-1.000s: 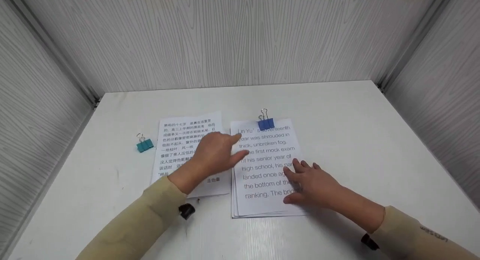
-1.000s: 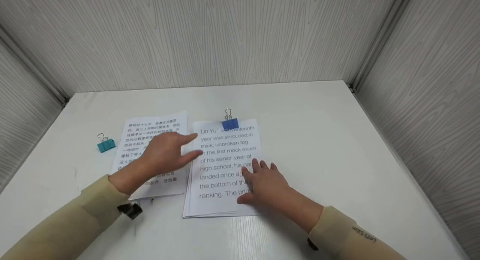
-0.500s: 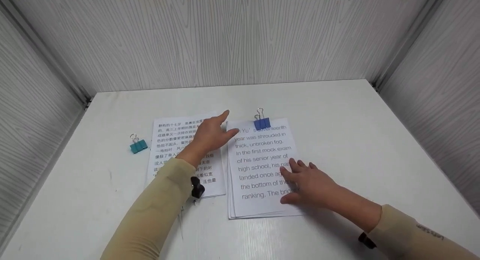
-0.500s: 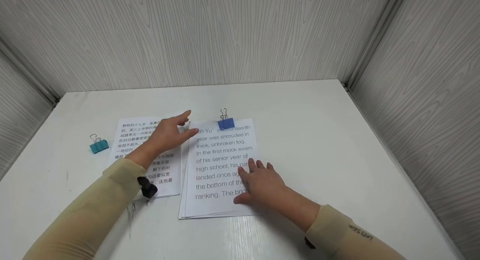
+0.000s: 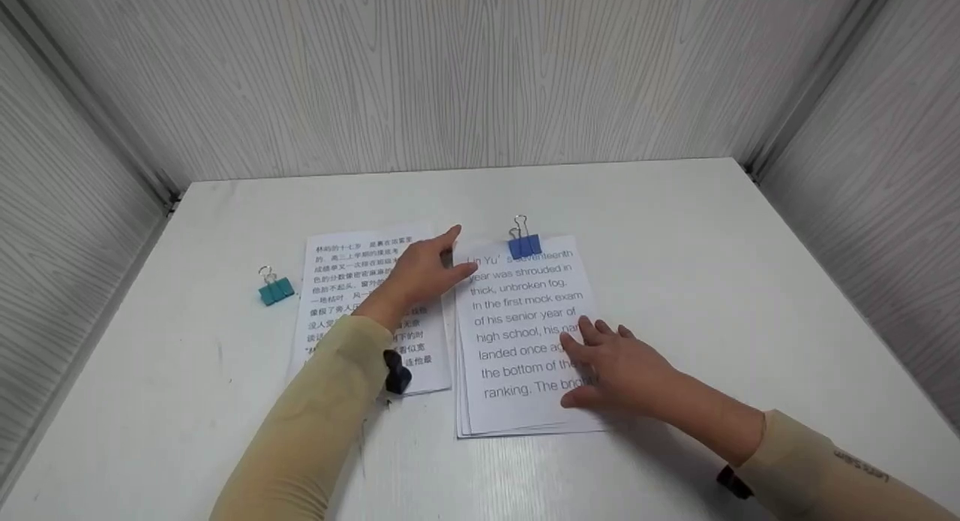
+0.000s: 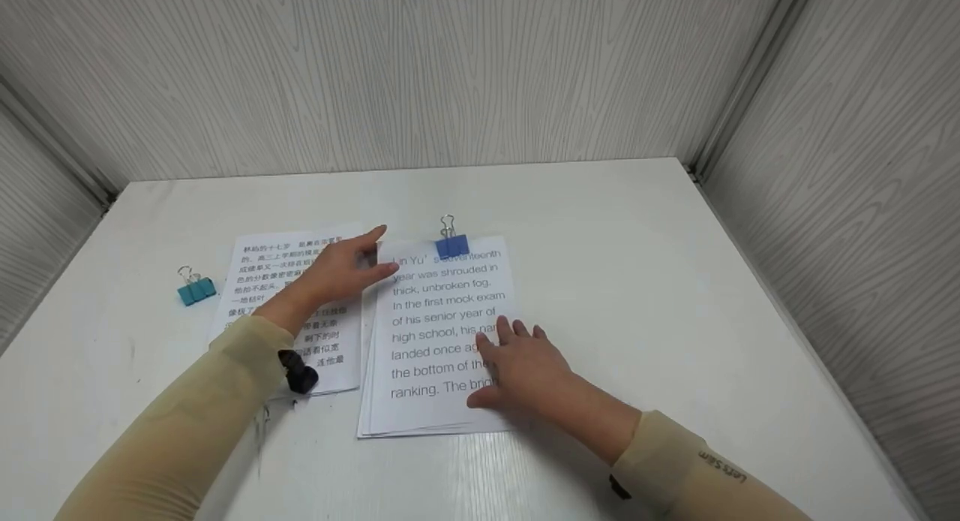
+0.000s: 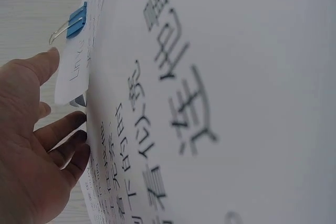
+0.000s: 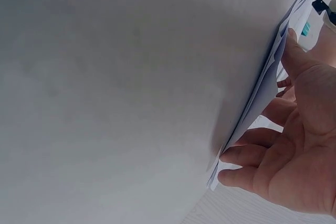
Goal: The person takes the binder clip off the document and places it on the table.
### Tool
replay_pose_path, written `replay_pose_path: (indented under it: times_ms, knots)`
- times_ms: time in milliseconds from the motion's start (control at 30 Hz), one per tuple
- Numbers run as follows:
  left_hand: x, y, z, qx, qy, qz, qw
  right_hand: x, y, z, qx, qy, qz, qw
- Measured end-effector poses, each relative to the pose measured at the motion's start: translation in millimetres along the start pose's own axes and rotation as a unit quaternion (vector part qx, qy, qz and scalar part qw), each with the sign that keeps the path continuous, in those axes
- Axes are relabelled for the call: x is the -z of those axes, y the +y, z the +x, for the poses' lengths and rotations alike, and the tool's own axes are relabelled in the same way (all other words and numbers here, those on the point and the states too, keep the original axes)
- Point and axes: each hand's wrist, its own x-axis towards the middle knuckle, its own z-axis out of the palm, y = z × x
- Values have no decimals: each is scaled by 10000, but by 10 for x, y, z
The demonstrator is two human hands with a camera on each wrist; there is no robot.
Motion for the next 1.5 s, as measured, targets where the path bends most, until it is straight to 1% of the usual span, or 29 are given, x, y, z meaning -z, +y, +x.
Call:
replay_pose_path:
  times_ms: [233, 400, 567, 733, 833, 967, 1067, 1233, 1333, 1400, 1500]
  knots:
    - [-7, 0, 17, -78, -7, -13, 10000, 3, 6, 0, 51, 39, -15, 10000]
    - [-3, 46, 12, -71, -52, -237, 9997, -4, 10, 3, 77, 64, -37, 9999]
    - [-6, 98, 3, -166, -175, -522, 9983, -5, 9, 2, 54, 50, -8, 10000]
    - [-14, 140, -5, -270, -203, -726, 9968, -8, 2, 5, 16, 46, 26, 10000]
    - [-16, 157, -5, -254, -243, -854, 9957, -11, -1, 8, -14, 41, 21, 10000]
    - [-8, 173, -9, -167, -295, -1063, 9938, -17, -5, 15, -67, 10, 34, 10000]
    - [-10, 172, -7, -156, -342, -1299, 9908, -15, -2, 17, -84, -7, 39, 10000]
    - [-57, 148, 12, -358, -422, -1653, 9847, -23, 0, 20, -114, -40, 8, 9999]
    - [-99, 134, 30, -386, -480, -1855, 9807, -30, -2, 23, -132, -49, 0, 9999]
    - [-122, 124, 43, -350, -524, -1941, 9790, -28, -6, 24, -153, -60, 5, 9999]
    - [-139, 126, 57, -251, -517, -1943, 9793, -19, -9, 16, -120, -38, 4, 9999]
